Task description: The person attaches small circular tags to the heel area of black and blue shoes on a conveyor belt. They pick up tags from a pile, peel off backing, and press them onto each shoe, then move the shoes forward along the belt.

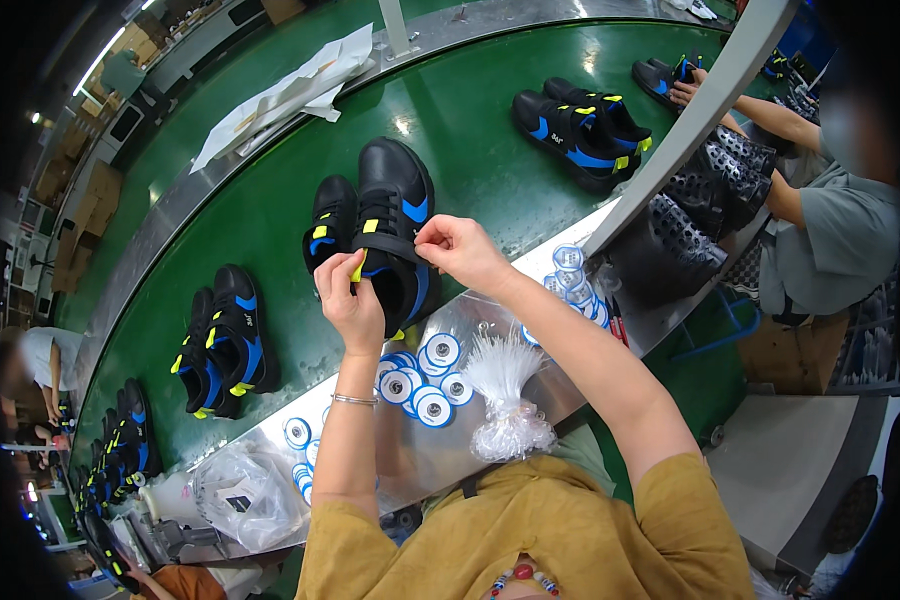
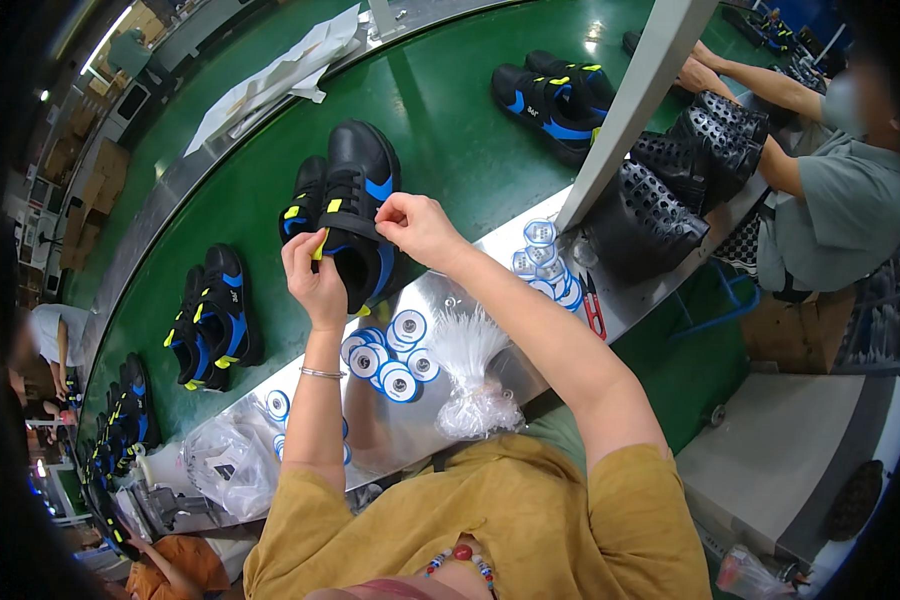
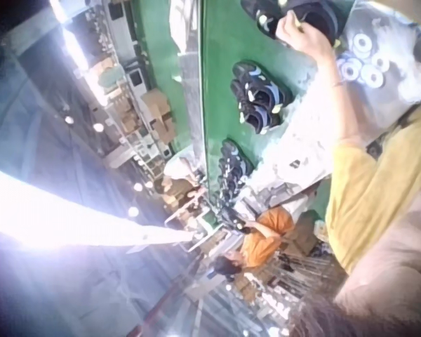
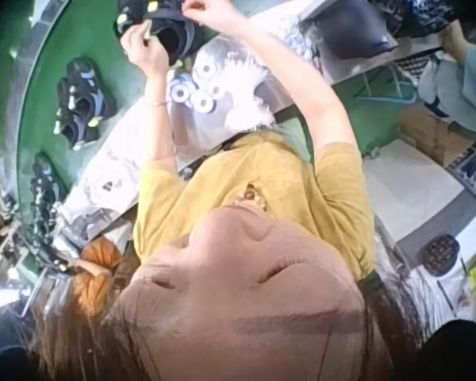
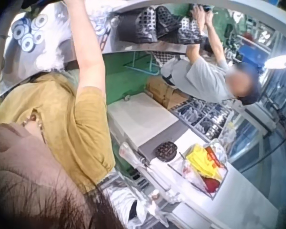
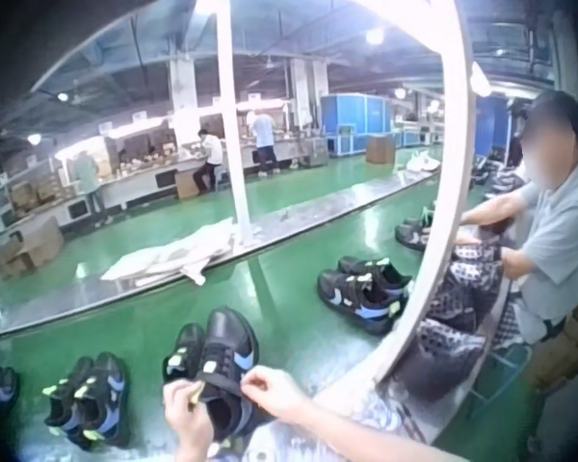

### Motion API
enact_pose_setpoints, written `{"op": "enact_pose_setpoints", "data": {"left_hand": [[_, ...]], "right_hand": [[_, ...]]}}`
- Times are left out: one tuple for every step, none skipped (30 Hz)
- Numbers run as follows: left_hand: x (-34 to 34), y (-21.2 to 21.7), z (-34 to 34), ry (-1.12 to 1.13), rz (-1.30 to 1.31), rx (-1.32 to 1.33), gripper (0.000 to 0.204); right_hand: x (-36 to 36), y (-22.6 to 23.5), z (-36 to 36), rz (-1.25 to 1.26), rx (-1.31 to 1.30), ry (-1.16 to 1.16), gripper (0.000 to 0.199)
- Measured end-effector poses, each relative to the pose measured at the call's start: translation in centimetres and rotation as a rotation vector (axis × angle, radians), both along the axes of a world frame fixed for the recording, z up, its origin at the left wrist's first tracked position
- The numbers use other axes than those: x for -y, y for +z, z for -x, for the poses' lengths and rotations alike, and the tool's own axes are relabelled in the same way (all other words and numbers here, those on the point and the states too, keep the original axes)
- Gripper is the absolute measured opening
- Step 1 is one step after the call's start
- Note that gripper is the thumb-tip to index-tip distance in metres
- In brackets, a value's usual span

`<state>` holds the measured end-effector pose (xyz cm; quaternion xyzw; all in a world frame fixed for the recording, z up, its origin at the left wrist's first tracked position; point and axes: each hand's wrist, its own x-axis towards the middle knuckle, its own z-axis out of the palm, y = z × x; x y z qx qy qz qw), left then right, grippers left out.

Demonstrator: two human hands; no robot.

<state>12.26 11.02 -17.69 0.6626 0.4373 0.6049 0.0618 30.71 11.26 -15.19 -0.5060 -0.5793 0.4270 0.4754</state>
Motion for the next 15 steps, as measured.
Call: {"op": "enact_pose_setpoints", "data": {"left_hand": [[-0.1, -0.1, 0.2, 0.006, -0.015, -0.01, 0.032], [-0.2, -0.3, 0.3, 0.012, -0.03, -0.021, 0.031], [-0.2, -0.3, 0.3, 0.009, -0.024, -0.016, 0.031], [-0.2, -0.2, 0.3, 0.007, -0.018, -0.012, 0.03], [-0.2, -0.3, 0.3, 0.003, -0.012, -0.008, 0.03], [-0.2, -0.3, 0.3, 0.005, -0.01, -0.012, 0.029], [-0.2, -0.4, 0.4, 0.007, -0.008, -0.016, 0.029], [-0.3, -0.4, 0.5, 0.008, -0.006, -0.019, 0.028], [-0.3, -0.3, 0.5, 0.011, -0.003, -0.021, 0.028], [-0.4, -0.2, 0.4, 0.013, 0.001, -0.024, 0.027], [-0.5, -0.1, 0.3, 0.015, 0.004, -0.026, 0.026], [-0.7, 0.0, 0.2, 0.019, 0.004, -0.024, 0.027], [-1.0, 0.2, 0.1, 0.022, 0.004, -0.022, 0.028], [-1.3, 0.3, 0.0, 0.024, 0.003, -0.02, 0.029], [-1.3, 0.3, -0.2, 0.006, 0.027, -0.032, 0.027]], "right_hand": [[0.1, -0.3, 0.3, -0.012, 0.011, -0.006, 0.01], [0.3, -0.5, 0.5, -0.023, 0.022, -0.013, 0.011], [0.3, -0.7, 0.7, -0.035, 0.034, -0.02, 0.011], [0.3, -0.9, 0.8, -0.029, 0.032, -0.025, 0.011], [0.3, -1.0, 0.9, -0.022, 0.029, -0.03, 0.012], [0.3, -1.1, 1.1, -0.016, 0.026, -0.032, 0.012], [0.3, -1.2, 1.3, 0.022, -0.007, -0.025, 0.012], [0.4, -1.4, 1.5, 0.06, -0.04, -0.019, 0.013], [0.5, -1.4, 1.6, 0.098, -0.07, -0.014, 0.014], [0.5, -1.4, 1.7, 0.117, -0.047, -0.032, 0.016], [0.4, -1.3, 1.8, 0.137, -0.025, -0.051, 0.018], [0.4, -1.3, 1.7, 0.158, -0.004, -0.073, 0.02], [0.5, -1.6, 1.6, 0.145, 0.054, -0.105, 0.022], [0.6, -2.2, 1.3, 0.133, 0.113, -0.138, 0.023], [0.8, -2.4, 1.2, 0.125, 0.174, -0.168, 0.024]]}}
